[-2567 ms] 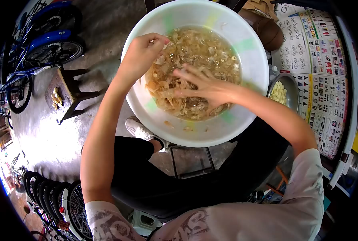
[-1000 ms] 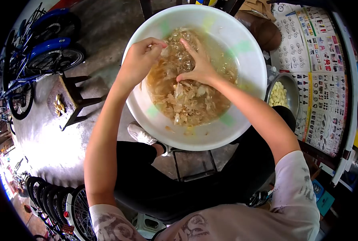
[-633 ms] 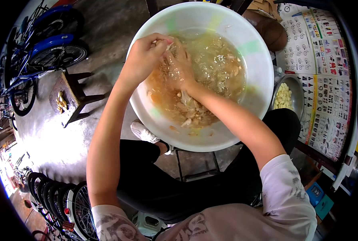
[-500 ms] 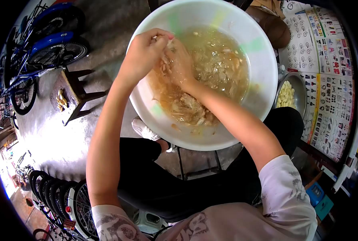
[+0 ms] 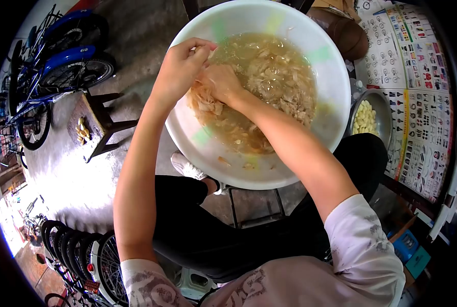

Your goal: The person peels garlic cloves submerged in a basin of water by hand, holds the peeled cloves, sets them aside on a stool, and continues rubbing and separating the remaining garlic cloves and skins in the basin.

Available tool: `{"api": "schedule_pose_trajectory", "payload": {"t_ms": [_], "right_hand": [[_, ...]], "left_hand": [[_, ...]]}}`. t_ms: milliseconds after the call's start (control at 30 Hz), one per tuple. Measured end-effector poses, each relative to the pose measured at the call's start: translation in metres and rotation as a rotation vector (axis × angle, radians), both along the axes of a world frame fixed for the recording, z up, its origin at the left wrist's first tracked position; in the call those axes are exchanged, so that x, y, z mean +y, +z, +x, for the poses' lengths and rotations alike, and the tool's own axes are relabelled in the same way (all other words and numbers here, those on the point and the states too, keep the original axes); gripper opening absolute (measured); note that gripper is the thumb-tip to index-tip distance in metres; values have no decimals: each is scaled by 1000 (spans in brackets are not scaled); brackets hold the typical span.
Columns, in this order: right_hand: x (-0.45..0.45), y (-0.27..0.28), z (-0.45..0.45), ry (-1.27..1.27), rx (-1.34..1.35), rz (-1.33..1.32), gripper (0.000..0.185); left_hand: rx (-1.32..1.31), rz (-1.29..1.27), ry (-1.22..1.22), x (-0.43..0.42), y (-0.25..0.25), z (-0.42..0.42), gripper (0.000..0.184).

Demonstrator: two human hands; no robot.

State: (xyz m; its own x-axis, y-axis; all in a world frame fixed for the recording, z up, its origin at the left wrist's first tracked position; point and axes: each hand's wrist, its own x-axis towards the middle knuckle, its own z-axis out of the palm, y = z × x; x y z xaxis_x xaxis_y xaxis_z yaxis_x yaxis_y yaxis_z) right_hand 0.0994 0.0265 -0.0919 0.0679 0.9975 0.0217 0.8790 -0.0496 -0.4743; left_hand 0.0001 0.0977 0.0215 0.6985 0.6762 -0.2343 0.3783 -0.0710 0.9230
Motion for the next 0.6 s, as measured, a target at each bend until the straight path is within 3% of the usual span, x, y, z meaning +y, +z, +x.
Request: {"api": "schedule_pose_trajectory", "payload": {"t_ms": [133,233,333,433,500,600], "right_hand": [[-6,8,0,-35,84,-13,15],[-18,3,1,15,166,-9,28],[-30,-25,6,69,212,455,49],[-41,-1,15,43,144,179,47],[-43,38,27,-47,536,-93,38],[-53,54,39,-178,714,-144,33]], "left_hand": [[-20,0,-4,3,-3,0,26],[12,-26,-17,2,-1,0,26],[-1,-37,-20,2,-3,0,26],[15,-33,-30,3,-3,-1,25],[13,-1,-1,3,-6,0,25],[23,-2,26,2,-5,-1,27]]}}
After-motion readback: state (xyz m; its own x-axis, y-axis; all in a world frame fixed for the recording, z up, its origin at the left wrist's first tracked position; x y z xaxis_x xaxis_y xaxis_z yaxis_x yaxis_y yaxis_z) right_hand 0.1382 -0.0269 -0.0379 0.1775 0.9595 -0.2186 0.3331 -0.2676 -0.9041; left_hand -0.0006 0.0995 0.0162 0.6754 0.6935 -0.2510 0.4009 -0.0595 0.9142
